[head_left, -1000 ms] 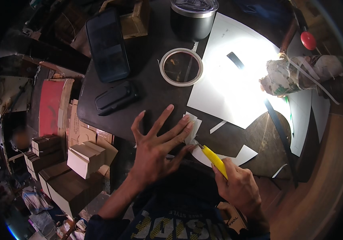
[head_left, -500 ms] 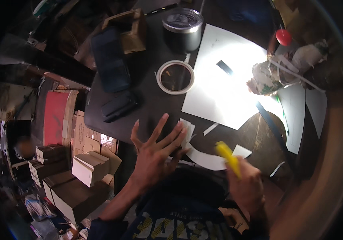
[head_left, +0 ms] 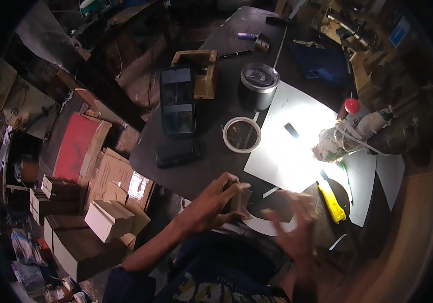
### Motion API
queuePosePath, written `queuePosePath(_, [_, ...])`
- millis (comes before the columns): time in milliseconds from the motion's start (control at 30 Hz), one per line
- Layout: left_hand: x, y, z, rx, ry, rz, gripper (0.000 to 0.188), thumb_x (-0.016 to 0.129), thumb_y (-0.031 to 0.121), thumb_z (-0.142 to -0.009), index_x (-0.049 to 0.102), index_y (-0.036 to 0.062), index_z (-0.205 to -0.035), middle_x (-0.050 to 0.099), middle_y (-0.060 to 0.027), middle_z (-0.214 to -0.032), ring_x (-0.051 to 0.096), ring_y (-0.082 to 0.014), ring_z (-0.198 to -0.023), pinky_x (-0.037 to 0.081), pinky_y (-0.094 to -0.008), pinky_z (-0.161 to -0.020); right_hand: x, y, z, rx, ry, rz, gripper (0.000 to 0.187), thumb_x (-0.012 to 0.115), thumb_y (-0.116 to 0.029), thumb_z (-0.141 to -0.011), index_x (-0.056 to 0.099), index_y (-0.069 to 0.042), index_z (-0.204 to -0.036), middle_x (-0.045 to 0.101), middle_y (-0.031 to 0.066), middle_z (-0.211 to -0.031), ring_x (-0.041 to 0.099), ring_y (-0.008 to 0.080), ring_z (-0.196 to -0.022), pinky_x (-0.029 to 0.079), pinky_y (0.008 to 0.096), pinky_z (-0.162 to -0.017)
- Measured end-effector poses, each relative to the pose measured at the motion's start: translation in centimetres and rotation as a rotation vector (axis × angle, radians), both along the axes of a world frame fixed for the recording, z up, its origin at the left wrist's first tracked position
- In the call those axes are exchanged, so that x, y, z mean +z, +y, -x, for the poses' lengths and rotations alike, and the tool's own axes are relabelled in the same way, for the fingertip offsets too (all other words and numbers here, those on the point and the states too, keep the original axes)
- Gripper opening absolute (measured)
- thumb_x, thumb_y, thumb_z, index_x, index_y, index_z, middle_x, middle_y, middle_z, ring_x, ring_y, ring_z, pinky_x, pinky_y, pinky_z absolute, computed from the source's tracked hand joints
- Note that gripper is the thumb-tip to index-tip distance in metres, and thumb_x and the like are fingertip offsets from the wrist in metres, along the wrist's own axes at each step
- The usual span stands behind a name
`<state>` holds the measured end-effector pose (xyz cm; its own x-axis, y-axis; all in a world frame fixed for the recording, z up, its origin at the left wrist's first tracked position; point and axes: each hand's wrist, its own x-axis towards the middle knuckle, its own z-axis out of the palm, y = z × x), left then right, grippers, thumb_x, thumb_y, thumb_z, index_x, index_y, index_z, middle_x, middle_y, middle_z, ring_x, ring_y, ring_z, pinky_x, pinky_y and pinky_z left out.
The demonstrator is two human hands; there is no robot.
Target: The person cuts a curved shape from paper using a utility knife and a straightedge, then wraps the paper around a black tumbler to check the fit.
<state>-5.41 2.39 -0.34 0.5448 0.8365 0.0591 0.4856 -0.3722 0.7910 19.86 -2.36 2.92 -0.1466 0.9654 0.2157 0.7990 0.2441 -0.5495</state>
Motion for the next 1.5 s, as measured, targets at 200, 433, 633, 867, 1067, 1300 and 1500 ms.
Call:
queuePosePath(200, [-1.9, -0.5, -0.2, 0.056, -0.227, -0.002, 0.070, 0.095, 0.019, -0.076, 0.062, 0.0102, -0.137, 0.052, -0.0141, -0.132, 0.062, -0.0334, -0.125, 0.055, -0.0430, -0.104, -2.7, 0.9, 5.2, -0.014, 0.212, 0.016, 0.022, 0.079, -0.007, -0.088, 0.074, -0.004, -0.109, 0.075, 0.0107, -0.092, 0.069, 0.0276, -0.085, 0.050, 0.0388, -0.085])
queuePosePath(433, [-2.1, -0.4, 0.0, 0.112, -0.285, 0.001, 0.066, 0.097, 0.020, -0.074, 0.065, 0.0076, -0.131, 0.064, -0.0148, -0.128, 0.065, -0.0331, -0.124, 0.056, -0.0421, -0.102, -2.9, 0.7, 4.6, -0.121, 0.267, -0.122, 0.010, 0.079, 0.001, -0.085, 0.077, -0.004, -0.094, 0.075, 0.0073, -0.083, 0.071, 0.0249, -0.078, 0.049, 0.0368, -0.079])
queuePosePath(633, [-1.3, -0.5, 0.3, 0.189, -0.374, 0.196, 0.048, 0.092, 0.016, -0.083, 0.068, 0.0027, -0.122, 0.073, -0.0121, -0.118, 0.072, -0.0231, -0.110, 0.056, -0.0350, -0.096, 2.2, -1.2, 2.0, 0.056, 0.334, 0.274, 0.023, 0.092, -0.012, -0.079, 0.082, -0.005, -0.098, 0.076, 0.0076, -0.076, 0.069, 0.0155, -0.062, 0.053, 0.0281, -0.064])
queuePosePath(867, [0.8, -2.1, -0.7, 0.389, -0.816, 0.636, 0.022, 0.082, 0.005, -0.093, 0.072, -0.0014, -0.111, 0.074, -0.0111, -0.120, 0.072, -0.0162, -0.104, 0.057, -0.0317, -0.093, 1.0, -2.5, 2.6, -0.160, 0.702, 0.479, 0.020, 0.086, -0.013, -0.091, 0.079, 0.003, -0.100, 0.079, 0.0088, -0.086, 0.066, 0.0077, -0.060, 0.051, 0.0227, -0.054])
queuePosePath(1067, [-0.4, -3.7, -2.3, 0.253, -0.811, 0.576, 0.017, 0.079, 0.005, -0.095, 0.076, 0.0001, -0.112, 0.075, -0.0067, -0.102, 0.072, -0.0125, -0.095, 0.057, -0.0265, -0.080, 0.0, -2.0, 3.7, -0.387, 1.008, 0.381, 0.018, 0.073, -0.004, -0.100, 0.069, 0.012, -0.108, 0.077, 0.0207, -0.095, 0.074, 0.0164, -0.077, 0.059, 0.0255, -0.057])
queuePosePath(1300, [0.8, 4.7, -3.6, 0.284, -0.832, 0.328, 0.088, 0.094, 0.028, -0.082, 0.047, -0.0027, -0.150, 0.058, -0.0205, -0.142, 0.054, -0.0280, -0.139, 0.043, -0.0454, -0.118, -0.9, -2.1, 1.6, -0.447, 1.114, 0.263, 0.018, 0.072, -0.003, -0.100, 0.062, 0.007, -0.112, 0.075, 0.0200, -0.098, 0.076, 0.0243, -0.083, 0.067, 0.0333, -0.071])
queuePosePath(1500, [-0.4, 17.8, -10.1, 0.843, -0.449, -0.411, 0.115, 0.102, 0.028, -0.067, 0.034, -0.0033, -0.155, 0.053, -0.0294, -0.144, 0.056, -0.0393, -0.136, 0.045, -0.0483, -0.117, -0.6, -2.8, 2.0, -0.436, 1.024, 0.261, 0.019, 0.072, 0.001, -0.098, 0.063, 0.007, -0.113, 0.073, 0.0180, -0.095, 0.075, 0.0246, -0.083, 0.068, 0.0345, -0.073])
